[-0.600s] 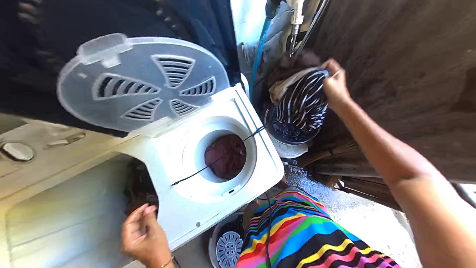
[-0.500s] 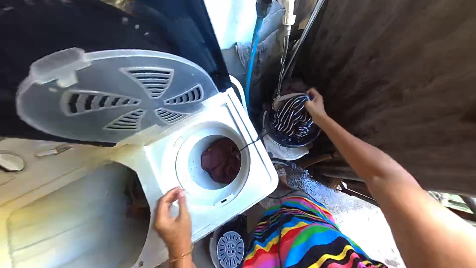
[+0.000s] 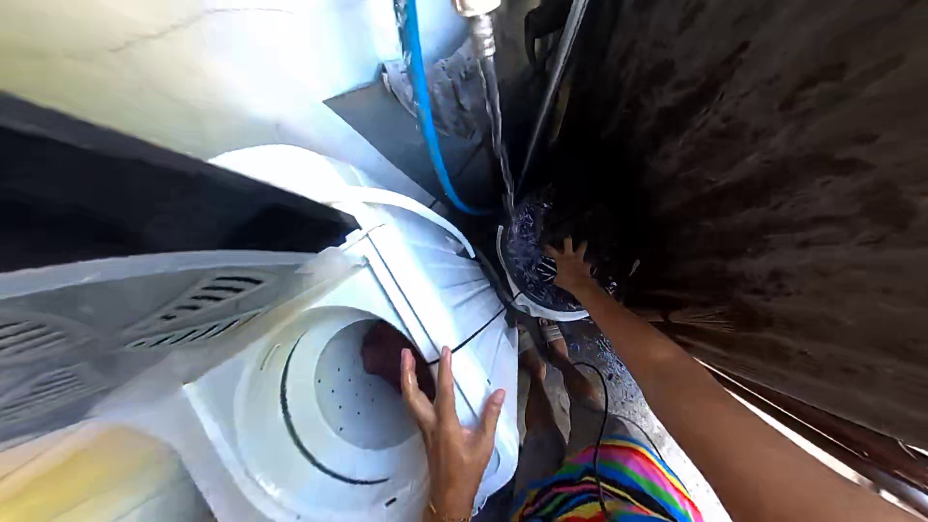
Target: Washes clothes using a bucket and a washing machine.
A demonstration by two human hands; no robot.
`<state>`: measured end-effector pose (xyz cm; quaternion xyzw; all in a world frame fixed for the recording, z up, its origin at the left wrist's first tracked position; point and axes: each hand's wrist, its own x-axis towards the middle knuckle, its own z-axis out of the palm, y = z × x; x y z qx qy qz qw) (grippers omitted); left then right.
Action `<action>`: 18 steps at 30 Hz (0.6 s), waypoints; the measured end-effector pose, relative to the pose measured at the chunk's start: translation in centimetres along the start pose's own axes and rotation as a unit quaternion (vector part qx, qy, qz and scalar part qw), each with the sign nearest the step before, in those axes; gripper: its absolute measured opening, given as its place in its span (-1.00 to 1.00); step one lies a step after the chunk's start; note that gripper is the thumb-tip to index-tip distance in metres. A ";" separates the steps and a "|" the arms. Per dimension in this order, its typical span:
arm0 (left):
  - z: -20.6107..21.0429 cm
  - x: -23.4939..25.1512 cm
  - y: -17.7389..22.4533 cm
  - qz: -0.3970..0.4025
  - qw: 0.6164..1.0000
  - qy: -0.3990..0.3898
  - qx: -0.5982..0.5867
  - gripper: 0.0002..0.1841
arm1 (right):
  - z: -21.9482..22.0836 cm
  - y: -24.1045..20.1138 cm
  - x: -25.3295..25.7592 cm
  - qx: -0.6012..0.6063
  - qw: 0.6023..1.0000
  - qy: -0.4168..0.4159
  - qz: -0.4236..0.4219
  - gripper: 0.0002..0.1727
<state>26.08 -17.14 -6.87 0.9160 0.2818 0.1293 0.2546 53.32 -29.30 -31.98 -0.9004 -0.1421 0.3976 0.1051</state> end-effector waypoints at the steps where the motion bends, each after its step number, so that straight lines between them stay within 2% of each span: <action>1: 0.6 0.2 0.2 -0.002 0.999 -0.011 0.033 -0.04 | 0.2 0.3 0.8 0.006 1.000 -0.020 0.000 0.20; 6: 1.0 0.0 0.3 -0.006 0.998 -0.016 0.068 -0.14 | 1.0 1.3 1.3 0.055 0.989 -0.134 0.032 -0.41; 9: 1.1 0.0 0.1 0.004 0.997 -0.009 0.075 -0.19 | 0.0 0.4 0.7 0.064 0.983 -0.163 0.056 -0.38; 12: 1.1 -0.3 0.0 0.003 0.997 0.000 0.072 -0.12 | -1.0 -0.1 0.4 0.076 0.980 -0.172 0.065 -0.38; 14: 1.1 -0.3 0.1 -0.004 0.997 0.004 0.073 0.00 | 0.0 0.9 -0.1 0.077 0.988 -0.127 0.044 -0.40; 16: 0.9 -0.1 0.4 -0.014 0.997 0.003 0.080 0.11 | 1.0 2.3 -1.2 0.066 0.996 -0.042 0.046 -0.29; 17: 0.8 0.0 0.5 -0.018 0.997 0.003 0.078 0.11 | 0.7 2.8 -1.9 0.064 0.996 -0.021 0.056 -0.23; 18: 0.6 -0.1 0.5 -0.019 0.998 0.006 0.068 0.07 | 0.1 3.2 -3.0 0.062 0.995 -0.026 0.068 -0.24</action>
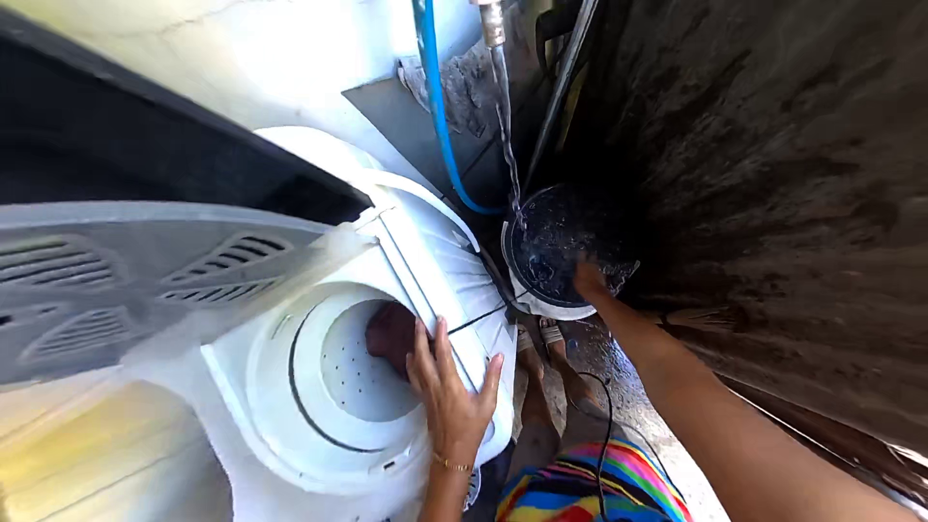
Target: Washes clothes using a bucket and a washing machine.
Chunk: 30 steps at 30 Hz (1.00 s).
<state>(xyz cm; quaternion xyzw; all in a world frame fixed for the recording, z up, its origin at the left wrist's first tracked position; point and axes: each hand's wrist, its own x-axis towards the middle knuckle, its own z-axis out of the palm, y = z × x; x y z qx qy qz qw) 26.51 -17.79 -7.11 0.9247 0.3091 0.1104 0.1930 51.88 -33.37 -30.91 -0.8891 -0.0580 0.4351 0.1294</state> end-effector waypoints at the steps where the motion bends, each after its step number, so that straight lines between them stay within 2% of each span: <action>1: -0.1 -0.1 -0.1 -0.001 1.000 0.003 -0.016 -0.01 | -1.0 0.2 -1.1 -0.010 1.000 -0.007 0.009 -0.35; 2: -0.2 -0.1 -0.2 0.000 0.999 0.010 -0.035 -0.11 | -2.3 0.3 -1.8 -0.019 1.000 -0.012 0.002 -0.44; 4: -0.2 -0.2 -0.6 0.008 0.998 0.033 -0.056 -0.33 | -4.3 0.4 -2.2 -0.048 0.996 0.024 -0.069 -0.61; 6: 0.0 -0.1 -0.5 0.042 0.996 0.062 -0.054 -0.58 | -6.8 0.0 -2.7 -0.071 0.984 0.065 -0.151 -0.67; 8: 0.2 0.4 0.3 0.088 0.993 0.067 -0.035 -0.75 | -9.9 -0.5 -4.5 -0.019 0.976 0.068 -0.205 -0.69; 11: 0.1 2.0 2.2 0.132 0.990 0.045 -0.034 -0.76 | -15.5 -2.4 -11.4 0.107 0.959 0.053 -0.257 -0.70; 13: -0.1 3.3 3.8 0.131 0.987 0.005 -0.089 -0.73 | -18.3 -3.5 -15.7 0.181 0.935 0.068 -0.296 -0.70; 17: 2.2 6.8 6.5 0.035 0.952 -0.154 -0.262 -0.71 | -22.6 -4.9 -23.0 0.252 0.892 0.107 -0.361 -0.73; 20: 5.2 8.3 7.9 -0.022 0.920 -0.237 -0.312 -0.37 | -24.9 -6.1 -27.8 0.295 0.840 0.164 -0.425 -0.78; 23: 6.6 7.9 10.0 0.000 0.909 -0.212 -0.360 -0.24 | -26.4 -7.2 -30.8 0.333 0.783 0.215 -0.480 -0.84; 26: 6.7 8.1 11.3 -0.010 0.891 -0.188 -0.413 -0.36 | -26.2 -7.6 -31.1 0.355 0.739 0.252 -0.514 -0.86; 28: 6.6 9.2 11.1 0.001 0.880 -0.177 -0.441 -0.59 | -25.7 -7.4 -30.0 0.358 0.736 0.264 -0.510 -0.83; 30: 6.6 11.0 11.0 0.025 0.878 -0.198 -0.434 -0.65 | -24.6 -6.8 -28.3 0.360 0.749 0.253 -0.496 -0.80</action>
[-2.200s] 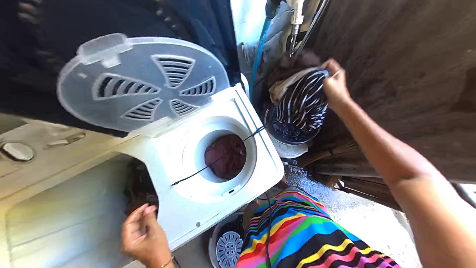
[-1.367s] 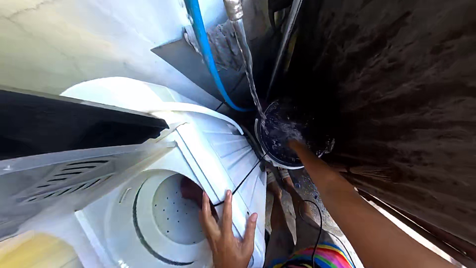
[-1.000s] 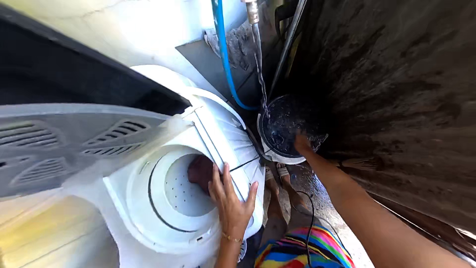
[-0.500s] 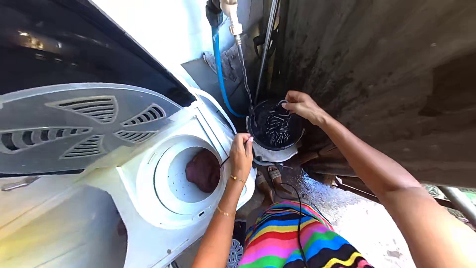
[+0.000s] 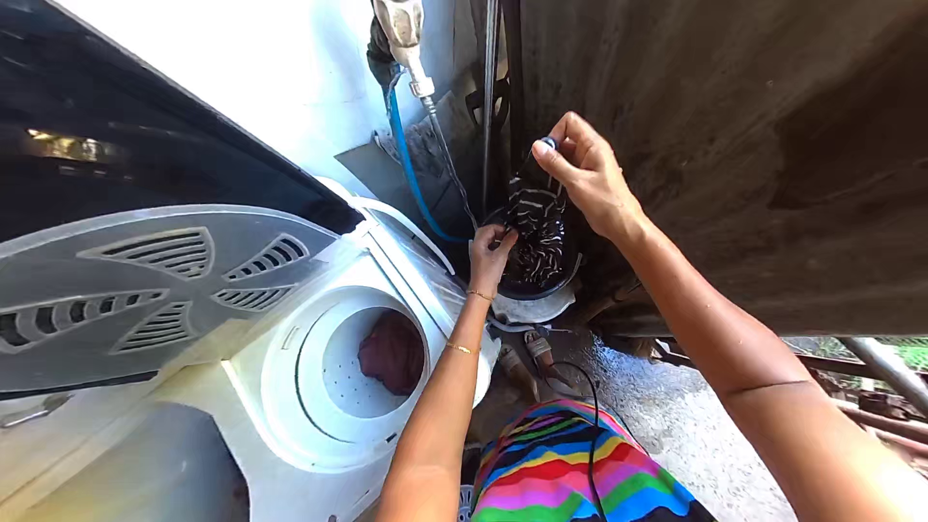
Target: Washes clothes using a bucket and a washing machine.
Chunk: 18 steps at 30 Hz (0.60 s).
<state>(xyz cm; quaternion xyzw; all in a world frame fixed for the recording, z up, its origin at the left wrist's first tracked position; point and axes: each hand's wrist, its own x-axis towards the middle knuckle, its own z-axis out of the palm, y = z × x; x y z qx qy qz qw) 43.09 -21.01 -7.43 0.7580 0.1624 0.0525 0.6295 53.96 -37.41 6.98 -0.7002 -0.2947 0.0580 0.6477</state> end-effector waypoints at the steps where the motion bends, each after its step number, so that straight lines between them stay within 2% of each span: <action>1: -0.2 0.8 0.1 0.007 0.999 -0.026 0.022 -0.60 | 0.2 1.1 -0.4 0.001 1.000 -0.006 0.017 -0.80; 4: 0.1 2.2 -0.6 0.039 0.990 -0.076 0.111 -0.22 | 1.3 3.3 -1.6 0.002 0.998 -0.007 0.059 -0.79; 6: 0.8 2.2 -0.5 0.072 0.988 -0.053 0.125 -0.14 | 1.5 4.5 -1.7 0.021 0.997 0.011 0.073 -0.80; 8: 1.5 1.0 -0.2 0.063 0.992 -0.051 0.100 -0.09 | 1.6 5.8 -1.4 0.062 0.994 0.024 0.089 -0.82; 9: 1.9 0.9 -0.8 0.056 0.994 -0.057 0.079 -0.12 | 1.7 6.6 -1.1 0.079 0.991 0.024 0.102 -0.82; 11: 2.3 1.2 -2.2 0.012 0.998 -0.048 0.030 -0.37 | 2.1 8.5 -1.1 0.064 0.987 0.022 0.147 -0.78; 13: 2.2 1.8 -2.7 -0.060 0.998 -0.036 -0.010 -0.57 | 1.5 10.8 -1.7 -0.018 0.976 0.017 0.217 -0.57; 15: 2.2 2.3 -2.9 -0.117 0.992 -0.029 -0.040 -0.64 | 0.5 13.6 -3.4 -0.093 0.952 0.009 0.292 -0.31; 18: 2.8 2.1 -2.6 -0.174 0.979 -0.012 -0.106 -0.61 | 1.4 16.0 -8.1 -0.103 0.908 -0.005 0.407 -0.21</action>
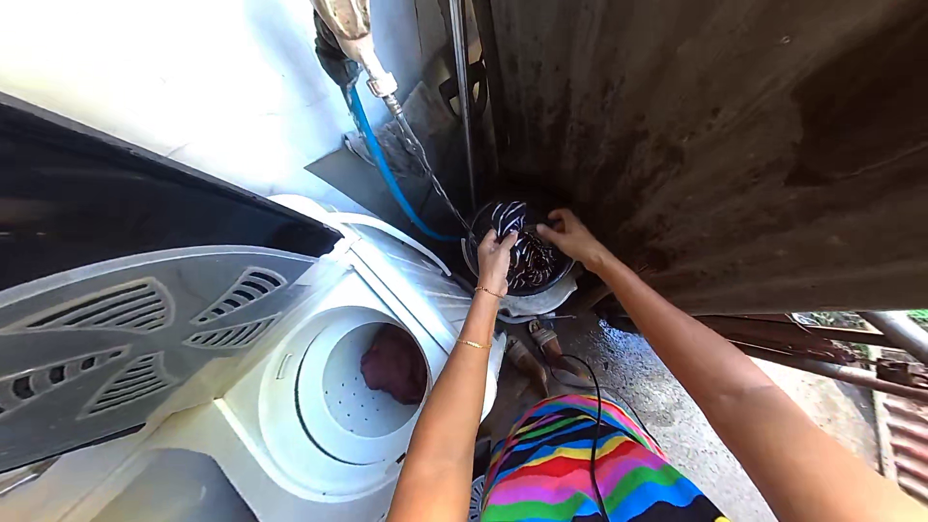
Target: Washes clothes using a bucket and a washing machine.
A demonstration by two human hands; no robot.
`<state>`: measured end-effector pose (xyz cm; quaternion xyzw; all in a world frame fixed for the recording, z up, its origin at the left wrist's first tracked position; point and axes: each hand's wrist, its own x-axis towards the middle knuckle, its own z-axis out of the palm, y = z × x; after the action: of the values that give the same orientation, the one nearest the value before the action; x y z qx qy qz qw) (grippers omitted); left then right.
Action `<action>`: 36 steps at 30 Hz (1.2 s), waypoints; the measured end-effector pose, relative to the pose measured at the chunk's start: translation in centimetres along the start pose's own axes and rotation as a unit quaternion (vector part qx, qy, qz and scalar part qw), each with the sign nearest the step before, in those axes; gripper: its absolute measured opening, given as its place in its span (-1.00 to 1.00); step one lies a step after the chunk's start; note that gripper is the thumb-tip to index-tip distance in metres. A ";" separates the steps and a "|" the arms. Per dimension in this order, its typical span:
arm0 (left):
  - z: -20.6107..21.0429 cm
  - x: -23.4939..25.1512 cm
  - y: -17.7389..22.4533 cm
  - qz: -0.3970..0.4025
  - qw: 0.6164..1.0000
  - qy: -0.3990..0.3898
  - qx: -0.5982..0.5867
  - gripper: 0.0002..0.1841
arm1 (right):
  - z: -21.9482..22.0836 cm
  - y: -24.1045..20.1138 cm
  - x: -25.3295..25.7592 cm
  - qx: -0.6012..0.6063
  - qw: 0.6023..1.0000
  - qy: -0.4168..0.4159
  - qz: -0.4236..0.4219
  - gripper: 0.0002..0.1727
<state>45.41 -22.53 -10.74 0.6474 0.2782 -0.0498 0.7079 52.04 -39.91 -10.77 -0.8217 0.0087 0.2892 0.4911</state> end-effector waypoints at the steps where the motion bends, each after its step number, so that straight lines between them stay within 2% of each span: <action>1: 0.4 -0.3 0.4 -0.012 1.000 -0.002 -0.023 -0.60 | 1.1 1.1 -0.9 0.014 0.999 -0.019 0.041 -0.24; 4: 1.2 -0.9 1.4 0.002 0.998 -0.027 -0.049 -0.66 | 4.5 5.1 0.2 0.087 0.989 -0.026 0.115 -0.39; 7: 0.5 -0.4 1.3 0.044 0.996 0.004 0.076 -0.60 | 4.1 3.1 -0.1 0.136 0.983 0.036 0.121 -0.51; 10: -1.3 2.4 -0.6 0.029 0.960 0.066 0.269 -0.19 | 2.6 -1.2 -2.0 0.168 0.983 0.059 0.054 -0.57; 12: -1.8 4.4 -1.7 -0.032 0.939 0.051 0.340 0.07 | 2.1 -3.7 -2.7 0.216 0.976 0.031 -0.013 -0.66; 13: -1.9 5.1 -2.3 -0.065 0.926 0.028 0.370 0.10 | 2.0 -4.8 -3.0 0.243 0.969 0.010 -0.038 -0.66; 16: -2.1 6.6 -2.5 -0.119 0.894 -0.028 0.431 -0.11 | 1.8 -6.6 -3.5 0.306 0.949 -0.018 -0.078 -0.69; 18: -2.7 8.0 -1.1 -0.124 0.885 -0.027 0.448 -0.26 | 1.2 -5.5 -3.0 0.307 0.949 0.011 -0.068 -0.65; 21: -4.4 10.4 2.2 -0.127 0.907 -0.024 0.401 -0.32 | 0.4 -0.1 0.2 0.211 0.973 0.095 0.004 -0.51; 23: -4.2 11.1 2.5 -0.109 0.888 0.006 0.448 -0.31 | 1.8 5.1 4.0 0.146 0.979 0.120 0.070 -0.43; 25: -2.4 11.1 -0.7 -0.112 0.852 0.000 0.511 -0.17 | 4.7 8.9 7.6 0.059 0.987 0.096 0.115 -0.37; 28: 1.1 12.5 -8.6 -0.171 0.788 -0.078 0.586 0.00 | 9.7 12.2 11.6 -0.029 0.986 -0.008 0.166 0.14; 30: 2.3 14.2 -13.2 -0.187 0.756 -0.093 0.620 0.03 | 11.5 13.0 13.6 -0.086 0.973 -0.044 0.208 0.30; 33: 2.5 16.2 -16.3 -0.194 0.750 -0.107 0.623 -0.05 | 12.3 15.2 16.0 -0.107 0.968 -0.064 0.216 0.22; 36: 2.4 17.0 -18.3 -0.177 0.757 -0.121 0.617 -0.33 | 13.0 16.5 17.6 -0.148 0.960 -0.102 0.215 0.03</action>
<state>52.59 -22.73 -34.77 0.8718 0.2087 -0.4130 0.1609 55.68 -33.17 -37.06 -0.8303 0.0918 0.4680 0.2883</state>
